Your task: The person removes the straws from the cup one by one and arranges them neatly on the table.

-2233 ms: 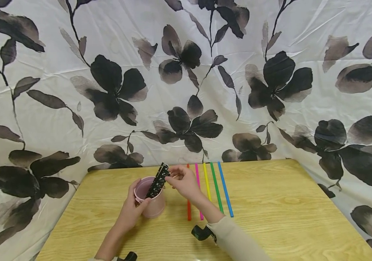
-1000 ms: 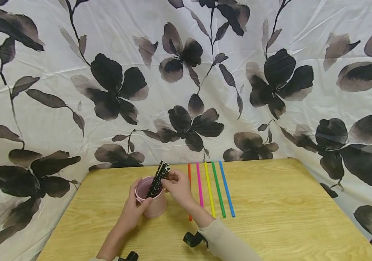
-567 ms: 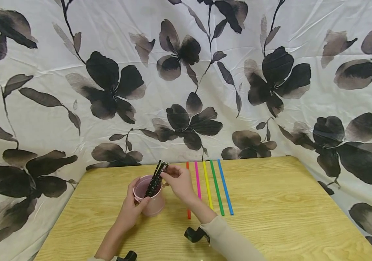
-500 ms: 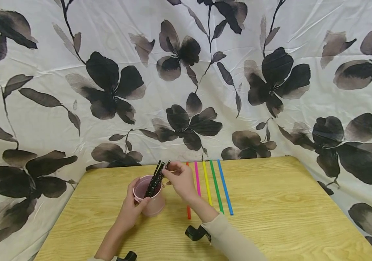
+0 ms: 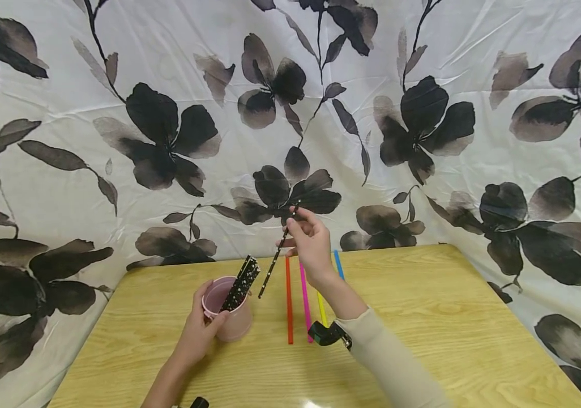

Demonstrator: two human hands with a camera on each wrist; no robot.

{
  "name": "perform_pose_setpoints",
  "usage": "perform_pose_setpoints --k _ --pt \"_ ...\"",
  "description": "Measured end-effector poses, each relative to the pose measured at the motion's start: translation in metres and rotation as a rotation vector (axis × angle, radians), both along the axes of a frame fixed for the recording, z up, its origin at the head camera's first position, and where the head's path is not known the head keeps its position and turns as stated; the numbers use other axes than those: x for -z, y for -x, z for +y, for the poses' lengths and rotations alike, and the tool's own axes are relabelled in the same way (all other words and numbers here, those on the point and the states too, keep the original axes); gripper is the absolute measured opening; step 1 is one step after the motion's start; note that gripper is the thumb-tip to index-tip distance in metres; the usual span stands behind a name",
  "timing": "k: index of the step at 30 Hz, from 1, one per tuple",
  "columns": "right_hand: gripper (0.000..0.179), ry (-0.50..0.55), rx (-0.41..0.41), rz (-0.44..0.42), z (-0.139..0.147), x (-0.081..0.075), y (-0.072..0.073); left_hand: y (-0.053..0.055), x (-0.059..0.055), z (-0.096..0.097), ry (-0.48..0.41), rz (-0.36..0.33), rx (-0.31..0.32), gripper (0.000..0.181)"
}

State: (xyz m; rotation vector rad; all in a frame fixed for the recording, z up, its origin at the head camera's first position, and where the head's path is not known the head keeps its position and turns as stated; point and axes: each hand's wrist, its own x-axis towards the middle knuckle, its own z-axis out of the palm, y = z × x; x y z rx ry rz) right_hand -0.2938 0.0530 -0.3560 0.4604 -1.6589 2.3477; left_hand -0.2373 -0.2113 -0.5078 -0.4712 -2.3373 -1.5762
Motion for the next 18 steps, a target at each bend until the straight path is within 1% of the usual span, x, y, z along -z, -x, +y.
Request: perform_pose_setpoints --k 3,5,9,11,14,16,18 --pt "0.037 -0.005 0.024 -0.027 0.011 0.0 0.006 0.001 0.001 -0.002 -0.001 -0.006 0.004 0.074" --pt "0.04 -0.02 0.041 -0.052 0.018 0.002 0.009 0.0 0.003 -0.003 0.006 -0.006 -0.004 0.075" --pt "0.044 -0.071 0.073 -0.131 0.031 0.007 0.016 -0.001 0.005 -0.004 0.03 -0.002 -0.015 0.075" --pt "0.045 -0.102 0.094 -0.174 0.037 0.008 0.019 -0.004 -0.002 -0.002 0.032 -0.012 -0.012 0.075" --pt "0.043 -0.141 0.118 -0.233 0.047 0.008 0.026 -0.013 -0.019 0.005 0.035 -0.03 -0.011 0.072" --pt "0.042 -0.162 0.135 -0.248 0.053 0.008 0.031 -0.018 -0.029 0.009 0.033 -0.038 -0.011 0.071" --pt "0.039 -0.174 0.16 -0.237 0.059 0.01 0.035 -0.02 -0.034 0.011 0.036 -0.041 -0.012 0.071"
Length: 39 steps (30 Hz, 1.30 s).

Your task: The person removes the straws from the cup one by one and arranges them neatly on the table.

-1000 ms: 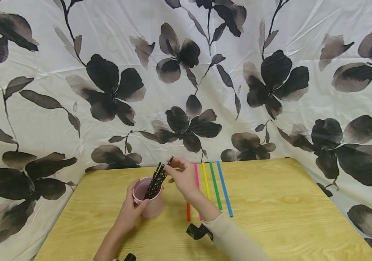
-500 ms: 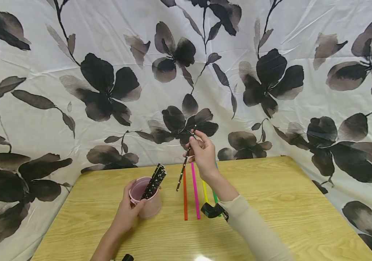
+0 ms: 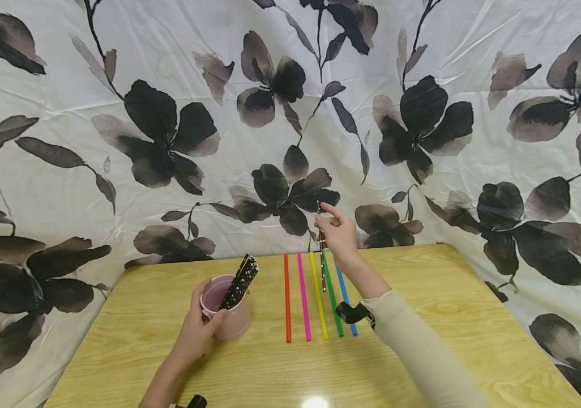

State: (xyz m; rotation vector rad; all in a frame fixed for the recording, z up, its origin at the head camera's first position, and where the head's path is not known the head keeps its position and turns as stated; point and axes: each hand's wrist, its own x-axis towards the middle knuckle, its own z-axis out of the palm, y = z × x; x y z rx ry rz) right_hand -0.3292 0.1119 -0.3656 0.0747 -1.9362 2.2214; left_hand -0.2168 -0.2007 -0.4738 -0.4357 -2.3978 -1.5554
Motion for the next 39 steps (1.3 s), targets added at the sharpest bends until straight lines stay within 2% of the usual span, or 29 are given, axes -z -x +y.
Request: perform_pose_setpoints --k 5,8,13,17,22,26,34,36,39 --pt "0.025 -0.041 0.098 0.093 0.012 0.013 0.015 0.003 0.0 -0.001 0.007 -0.002 -0.006 0.071" --pt "0.019 -0.085 0.129 0.104 0.022 0.024 0.023 0.009 0.011 -0.004 0.006 0.004 -0.011 0.072" --pt "0.026 -0.179 0.069 0.024 0.042 0.042 0.033 0.019 0.033 -0.01 0.005 0.01 -0.016 0.075" --pt "0.033 -0.243 0.009 -0.053 0.056 0.053 0.037 0.018 0.04 -0.013 -0.005 0.026 -0.014 0.076" --pt "0.034 -0.339 -0.006 -0.12 0.07 0.063 0.041 0.019 0.038 -0.013 -0.012 0.024 -0.017 0.075" --pt "0.038 -0.378 -0.019 -0.156 0.08 0.072 0.044 0.02 0.032 -0.01 -0.007 0.019 -0.014 0.075" --pt "0.043 -0.407 -0.023 -0.164 0.091 0.091 0.052 0.011 0.006 -0.002 0.006 0.019 -0.009 0.072" --pt "0.043 -0.424 -0.026 -0.158 0.093 0.098 0.053 0.01 0.009 -0.003 0.014 0.02 -0.013 0.072" --pt "0.043 -0.47 -0.035 -0.145 0.095 0.11 0.054 0.013 0.019 -0.007 0.024 0.029 -0.025 0.073"
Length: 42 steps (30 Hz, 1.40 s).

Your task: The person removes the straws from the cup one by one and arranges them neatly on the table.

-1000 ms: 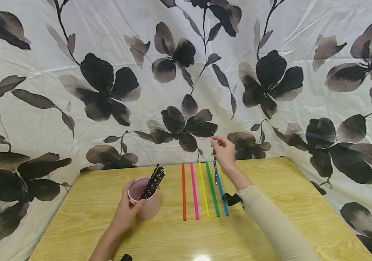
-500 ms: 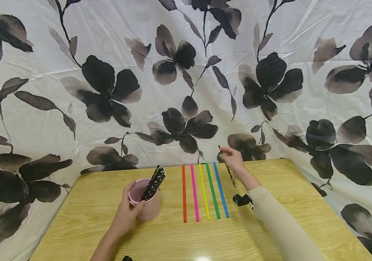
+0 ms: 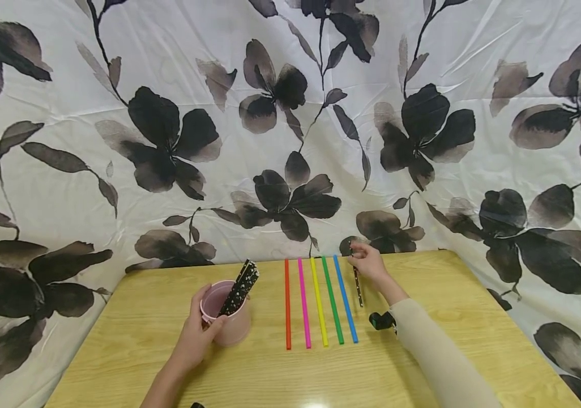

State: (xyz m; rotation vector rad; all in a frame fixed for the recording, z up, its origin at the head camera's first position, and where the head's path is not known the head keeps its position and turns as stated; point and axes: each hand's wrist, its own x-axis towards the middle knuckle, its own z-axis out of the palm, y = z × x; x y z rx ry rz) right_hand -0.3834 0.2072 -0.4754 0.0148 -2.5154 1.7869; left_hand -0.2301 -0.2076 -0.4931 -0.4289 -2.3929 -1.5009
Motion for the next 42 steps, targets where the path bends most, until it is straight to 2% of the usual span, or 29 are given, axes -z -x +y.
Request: perform_pose_setpoints --k 4,9,17,18,20,21,25,27,37,42 --pt "0.043 -0.029 -0.003 0.007 0.003 0.012 -0.001 0.005 0.014 -0.004 0.002 0.007 0.003 0.074" --pt "0.042 -0.051 0.001 0.013 0.004 0.019 0.0 0.009 0.019 -0.006 -0.013 0.008 0.007 0.074" --pt "0.045 -0.124 -0.003 0.009 0.006 0.031 0.005 0.009 0.019 -0.007 -0.021 -0.006 -0.001 0.074" --pt "0.045 -0.135 0.002 0.013 0.006 0.032 0.006 0.009 0.019 -0.007 -0.022 0.0 0.001 0.073" --pt "0.044 -0.163 0.01 0.022 0.007 0.034 0.006 0.004 0.01 -0.004 -0.021 -0.002 0.003 0.073" --pt "0.044 -0.179 0.01 0.026 0.007 0.035 0.007 0.003 0.01 -0.003 -0.02 -0.003 0.002 0.073" --pt "0.045 -0.21 -0.008 0.027 0.008 0.038 0.009 0.005 0.011 -0.004 -0.023 -0.011 -0.002 0.073" --pt "0.045 -0.216 -0.012 0.031 0.008 0.039 0.01 0.01 0.019 -0.007 -0.022 -0.003 -0.005 0.074" --pt "0.041 -0.197 -0.026 0.014 0.008 0.044 0.008 0.011 0.019 -0.008 -0.017 -0.011 -0.004 0.074" --pt "0.035 -0.221 -0.04 0.013 0.007 0.043 0.007 0.011 0.021 -0.008 -0.014 -0.017 -0.01 0.073"
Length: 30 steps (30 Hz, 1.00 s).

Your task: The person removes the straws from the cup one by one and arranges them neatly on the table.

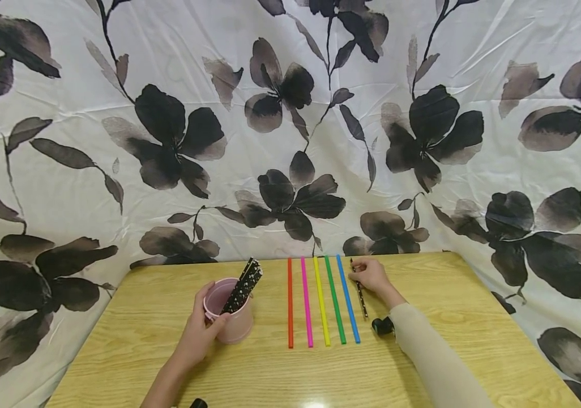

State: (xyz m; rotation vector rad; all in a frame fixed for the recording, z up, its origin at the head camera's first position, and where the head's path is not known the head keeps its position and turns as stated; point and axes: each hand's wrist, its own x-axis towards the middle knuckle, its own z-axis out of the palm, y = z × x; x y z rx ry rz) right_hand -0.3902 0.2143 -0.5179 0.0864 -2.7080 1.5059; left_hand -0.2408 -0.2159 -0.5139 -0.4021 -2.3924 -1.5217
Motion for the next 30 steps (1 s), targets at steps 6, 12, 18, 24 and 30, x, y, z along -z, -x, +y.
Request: perform_pose_setpoints --k 6,12,18,24,30 --pt "0.032 0.0 -0.013 -0.031 -0.001 0.0 -0.0014 -0.0016 -0.0002 0.0002 0.016 -0.013 -0.005 0.073" --pt "0.033 0.01 -0.025 -0.058 -0.0013 0.0002 -0.0009 -0.0018 0.0008 -0.001 0.0 -0.035 0.001 0.073" --pt "0.036 0.016 -0.035 -0.051 -0.0009 -0.0006 0.0001 -0.0021 -0.0003 0.0 0.001 -0.032 -0.003 0.073" --pt "0.034 0.01 -0.034 -0.063 0.0017 0.0016 0.002 -0.0018 -0.0006 0.0019 0.003 -0.025 0.004 0.072" --pt "0.033 0.02 -0.05 -0.077 0.0026 0.0029 0.0067 -0.0018 -0.0014 0.0017 -0.002 -0.013 -0.001 0.073"
